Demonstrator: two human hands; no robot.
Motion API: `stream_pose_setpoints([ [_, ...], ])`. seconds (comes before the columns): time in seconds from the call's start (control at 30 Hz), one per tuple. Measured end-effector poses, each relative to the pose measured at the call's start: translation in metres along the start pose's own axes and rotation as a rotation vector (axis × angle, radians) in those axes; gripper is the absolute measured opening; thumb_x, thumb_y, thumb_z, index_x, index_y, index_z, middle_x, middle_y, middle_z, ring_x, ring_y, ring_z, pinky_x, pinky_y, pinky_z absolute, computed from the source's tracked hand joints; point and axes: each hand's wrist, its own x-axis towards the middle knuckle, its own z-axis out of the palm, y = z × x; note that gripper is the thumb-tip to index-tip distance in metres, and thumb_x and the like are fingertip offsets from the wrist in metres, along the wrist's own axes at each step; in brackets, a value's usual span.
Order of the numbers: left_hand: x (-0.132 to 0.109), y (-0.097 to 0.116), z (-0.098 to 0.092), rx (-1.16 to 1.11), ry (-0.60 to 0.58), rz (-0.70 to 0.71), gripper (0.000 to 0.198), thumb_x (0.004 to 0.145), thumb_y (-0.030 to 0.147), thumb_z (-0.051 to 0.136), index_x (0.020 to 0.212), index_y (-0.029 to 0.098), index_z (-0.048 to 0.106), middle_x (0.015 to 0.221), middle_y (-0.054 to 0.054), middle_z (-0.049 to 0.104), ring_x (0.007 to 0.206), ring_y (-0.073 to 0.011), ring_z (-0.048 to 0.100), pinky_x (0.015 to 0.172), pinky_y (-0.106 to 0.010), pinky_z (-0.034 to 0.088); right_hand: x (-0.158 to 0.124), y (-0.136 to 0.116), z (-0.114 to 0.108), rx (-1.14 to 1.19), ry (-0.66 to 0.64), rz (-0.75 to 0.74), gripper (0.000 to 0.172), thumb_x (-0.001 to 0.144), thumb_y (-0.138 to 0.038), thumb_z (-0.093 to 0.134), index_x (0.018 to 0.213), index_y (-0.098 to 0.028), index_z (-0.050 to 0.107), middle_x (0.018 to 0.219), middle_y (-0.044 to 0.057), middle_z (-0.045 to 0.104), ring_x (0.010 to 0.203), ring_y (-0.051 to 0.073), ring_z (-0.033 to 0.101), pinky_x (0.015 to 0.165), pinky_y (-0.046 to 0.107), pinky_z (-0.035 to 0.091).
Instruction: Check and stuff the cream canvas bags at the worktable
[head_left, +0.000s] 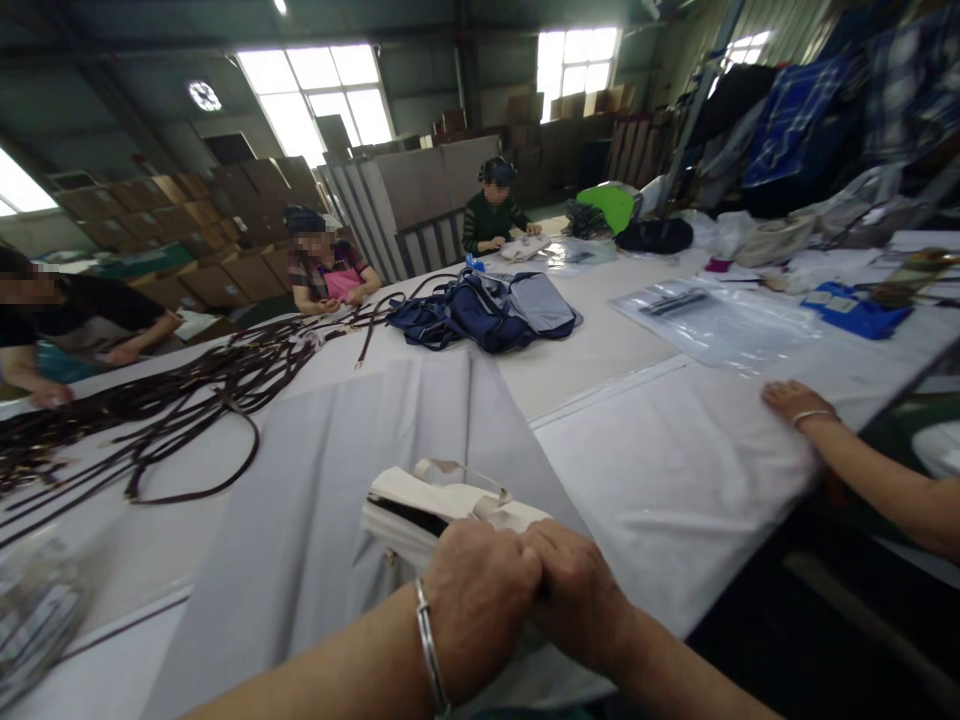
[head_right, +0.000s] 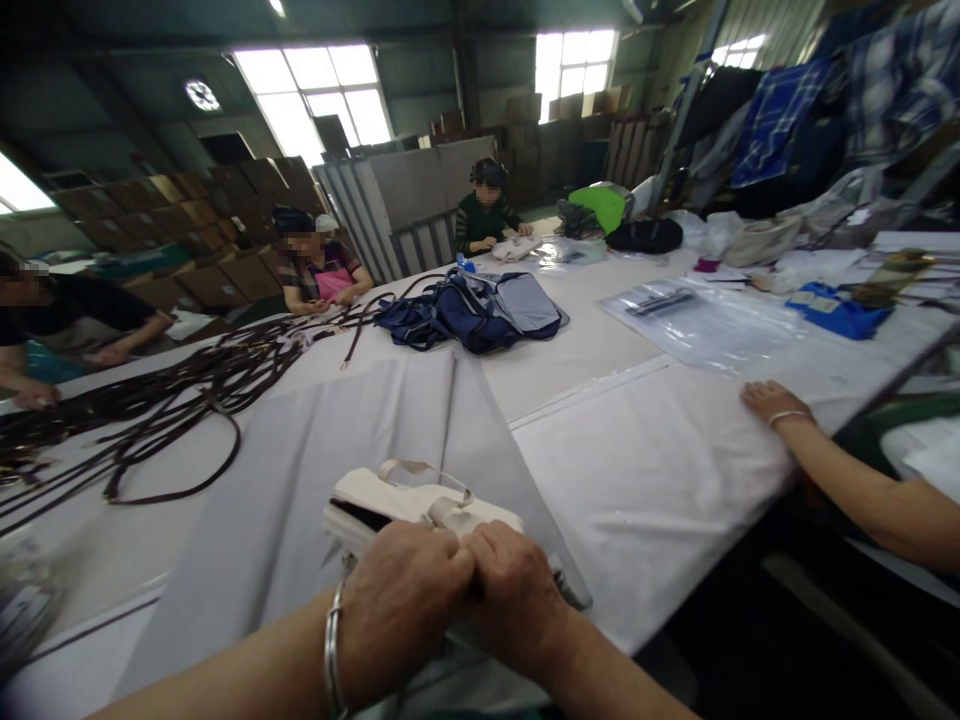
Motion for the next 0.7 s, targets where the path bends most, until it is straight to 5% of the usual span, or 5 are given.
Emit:
stream_pose_setpoints([
  [0.13, -0.001, 0.004, 0.005, 0.061, 0.15, 0.077, 0.015, 0.094, 0.018, 0.051, 0.09, 0.015, 0.065, 0.1, -0.01, 0.066, 0.095, -0.0301, 0.062, 0.086, -0.051, 0.054, -0.002, 0.007, -0.003, -0.031, 0.027, -0.073, 0.019, 0.097, -0.026, 0.048, 0.08, -0.022, 0.056, 0.07, 0.003, 0.063, 0.064, 0.018, 0.057, 0.061, 0.031, 0.039],
  [0.3, 0.001, -0.013, 0.011, 0.017, 0.137, 0.082, 0.01, 0.089, 0.017, 0.054, 0.084, 0.016, 0.063, 0.093, -0.011, 0.062, 0.087, -0.0295, 0.057, 0.073, -0.048, 0.057, -0.013, 0.015, -0.019, -0.216, -0.08, -0.075, 0.023, 0.1, -0.027, 0.05, 0.077, -0.022, 0.053, 0.068, 0.0, 0.058, 0.061, 0.016, 0.054, 0.059, 0.032, 0.033],
  [0.47, 0.001, -0.019, 0.01, -0.119, 0.299, 0.14, 0.01, 0.084, 0.015, 0.055, 0.077, 0.016, 0.062, 0.093, -0.009, 0.063, 0.088, -0.0257, 0.056, 0.081, -0.045, 0.055, -0.019, 0.025, -0.037, -0.232, -0.183, -0.053, 0.028, 0.099, -0.024, 0.05, 0.071, -0.023, 0.048, 0.061, -0.003, 0.054, 0.054, 0.012, 0.053, 0.055, 0.031, 0.03],
  [0.57, -0.005, -0.058, 0.014, -0.198, 0.43, 0.058, 0.015, 0.084, 0.012, 0.051, 0.079, 0.015, 0.065, 0.104, -0.01, 0.066, 0.097, -0.0251, 0.058, 0.093, -0.046, 0.051, -0.027, 0.047, -0.06, -0.276, -0.147, -0.093, 0.03, 0.099, -0.022, 0.049, 0.069, -0.022, 0.049, 0.059, -0.003, 0.052, 0.053, 0.012, 0.051, 0.056, 0.03, 0.032],
  [0.7, -0.016, -0.146, 0.036, -0.299, 0.472, -0.295, 0.022, 0.084, 0.015, 0.051, 0.068, 0.015, 0.065, 0.09, -0.01, 0.07, 0.085, -0.0215, 0.063, 0.09, -0.039, 0.052, -0.052, 0.091, -0.083, -0.311, -0.08, -0.097, 0.027, 0.099, -0.022, 0.051, 0.073, -0.022, 0.057, 0.061, -0.002, 0.056, 0.056, 0.012, 0.055, 0.059, 0.028, 0.038],
])
